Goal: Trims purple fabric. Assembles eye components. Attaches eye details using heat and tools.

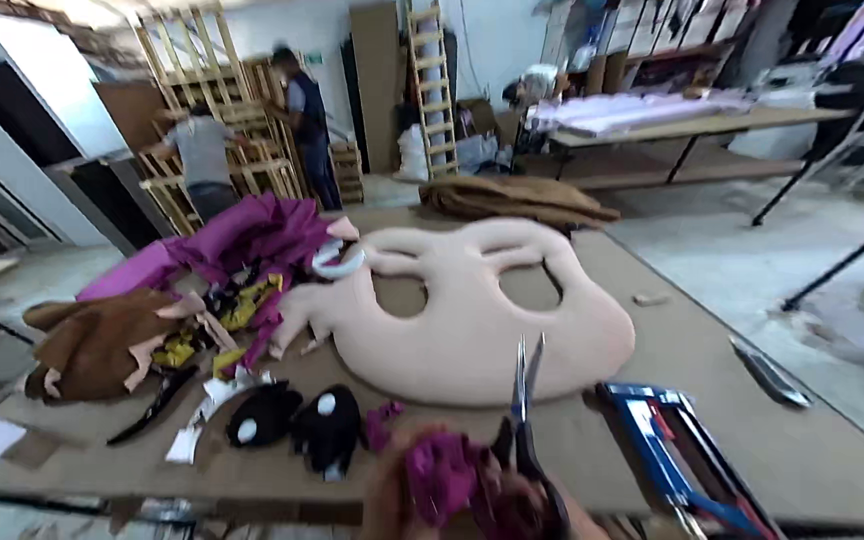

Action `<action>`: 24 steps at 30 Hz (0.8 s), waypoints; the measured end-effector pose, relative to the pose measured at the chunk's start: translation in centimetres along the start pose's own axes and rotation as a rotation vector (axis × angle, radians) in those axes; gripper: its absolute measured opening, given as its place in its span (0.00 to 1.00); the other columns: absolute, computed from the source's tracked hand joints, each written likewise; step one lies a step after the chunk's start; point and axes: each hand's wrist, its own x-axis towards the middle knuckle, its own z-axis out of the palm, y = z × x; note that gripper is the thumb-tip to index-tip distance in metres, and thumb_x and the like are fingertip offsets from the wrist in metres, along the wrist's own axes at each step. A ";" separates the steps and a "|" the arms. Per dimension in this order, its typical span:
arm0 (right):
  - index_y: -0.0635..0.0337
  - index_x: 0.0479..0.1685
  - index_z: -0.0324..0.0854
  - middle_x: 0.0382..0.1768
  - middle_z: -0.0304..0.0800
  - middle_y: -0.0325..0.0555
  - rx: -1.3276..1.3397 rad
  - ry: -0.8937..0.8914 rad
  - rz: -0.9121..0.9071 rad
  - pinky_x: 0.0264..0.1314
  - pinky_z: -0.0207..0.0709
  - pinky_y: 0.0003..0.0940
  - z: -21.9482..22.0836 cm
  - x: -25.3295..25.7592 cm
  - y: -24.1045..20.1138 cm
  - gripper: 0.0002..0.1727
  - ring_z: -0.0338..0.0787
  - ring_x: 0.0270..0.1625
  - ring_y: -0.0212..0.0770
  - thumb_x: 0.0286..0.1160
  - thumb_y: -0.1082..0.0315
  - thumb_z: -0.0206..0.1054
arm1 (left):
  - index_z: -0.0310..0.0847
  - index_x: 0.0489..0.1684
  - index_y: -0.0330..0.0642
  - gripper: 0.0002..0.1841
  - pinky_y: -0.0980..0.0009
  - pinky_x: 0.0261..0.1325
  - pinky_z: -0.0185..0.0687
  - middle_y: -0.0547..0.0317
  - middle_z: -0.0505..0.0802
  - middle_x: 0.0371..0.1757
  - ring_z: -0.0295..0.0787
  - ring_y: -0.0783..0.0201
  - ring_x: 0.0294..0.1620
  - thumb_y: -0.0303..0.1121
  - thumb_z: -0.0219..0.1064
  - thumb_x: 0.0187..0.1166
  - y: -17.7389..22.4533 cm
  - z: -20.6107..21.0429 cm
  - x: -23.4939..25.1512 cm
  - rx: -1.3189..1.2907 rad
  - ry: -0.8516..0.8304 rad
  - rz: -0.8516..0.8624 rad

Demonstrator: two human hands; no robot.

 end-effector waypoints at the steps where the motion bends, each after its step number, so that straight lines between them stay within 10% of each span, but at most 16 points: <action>1: 0.50 0.36 0.85 0.26 0.88 0.34 0.028 0.025 -0.002 0.32 0.83 0.26 0.5 0.0 -0.1 0.05 0.86 0.28 0.28 0.72 0.60 0.73 | 0.80 0.75 0.49 0.24 0.56 0.77 0.81 0.54 0.89 0.71 0.85 0.56 0.72 0.43 0.70 0.81 0.0 0.1 0.2 0.003 0.013 0.023; 8: 0.61 0.39 0.81 0.25 0.88 0.45 0.172 0.091 -0.004 0.27 0.85 0.29 2.0 -0.2 -1.2 0.11 0.88 0.25 0.34 0.66 0.68 0.77 | 0.74 0.77 0.44 0.24 0.51 0.74 0.83 0.43 0.88 0.70 0.86 0.48 0.71 0.38 0.68 0.83 -1.3 1.0 0.8 -0.221 0.013 -0.062; 13: 0.62 0.56 0.81 0.41 0.93 0.45 -0.363 0.074 -0.093 0.33 0.90 0.35 -3.8 -0.2 -3.1 0.32 0.93 0.36 0.40 0.63 0.46 0.81 | 0.74 0.65 0.30 0.19 0.61 0.57 0.93 0.45 0.92 0.52 0.94 0.58 0.51 0.28 0.68 0.80 -1.5 2.5 1.7 -0.310 0.433 -0.438; 16: 0.58 0.58 0.84 0.43 0.91 0.40 -0.989 0.138 -0.104 0.40 0.86 0.40 -8.4 -2.9 -5.0 0.46 0.90 0.41 0.37 0.52 0.26 0.76 | 0.75 0.67 0.28 0.21 0.62 0.62 0.91 0.49 0.92 0.56 0.92 0.60 0.57 0.20 0.65 0.73 -2.9 1.9 2.1 -0.052 0.520 -0.274; 19: 0.68 0.56 0.81 0.42 0.88 0.61 -1.362 0.080 -0.008 0.42 0.80 0.65 -8.7 -5.7 -6.2 0.44 0.89 0.42 0.60 0.56 0.33 0.79 | 0.80 0.70 0.46 0.22 0.62 0.71 0.84 0.56 0.91 0.66 0.87 0.62 0.68 0.31 0.72 0.75 -3.7 1.6 2.3 -0.024 0.393 -0.018; 24: 0.63 0.52 0.83 0.41 0.89 0.57 -1.532 0.135 -0.024 0.39 0.80 0.63 -5.9 -6.0 -6.0 0.43 0.90 0.41 0.59 0.51 0.32 0.81 | 0.80 0.73 0.59 0.23 0.61 0.78 0.79 0.62 0.89 0.70 0.83 0.60 0.75 0.41 0.72 0.78 -3.3 3.4 2.6 0.131 0.278 0.200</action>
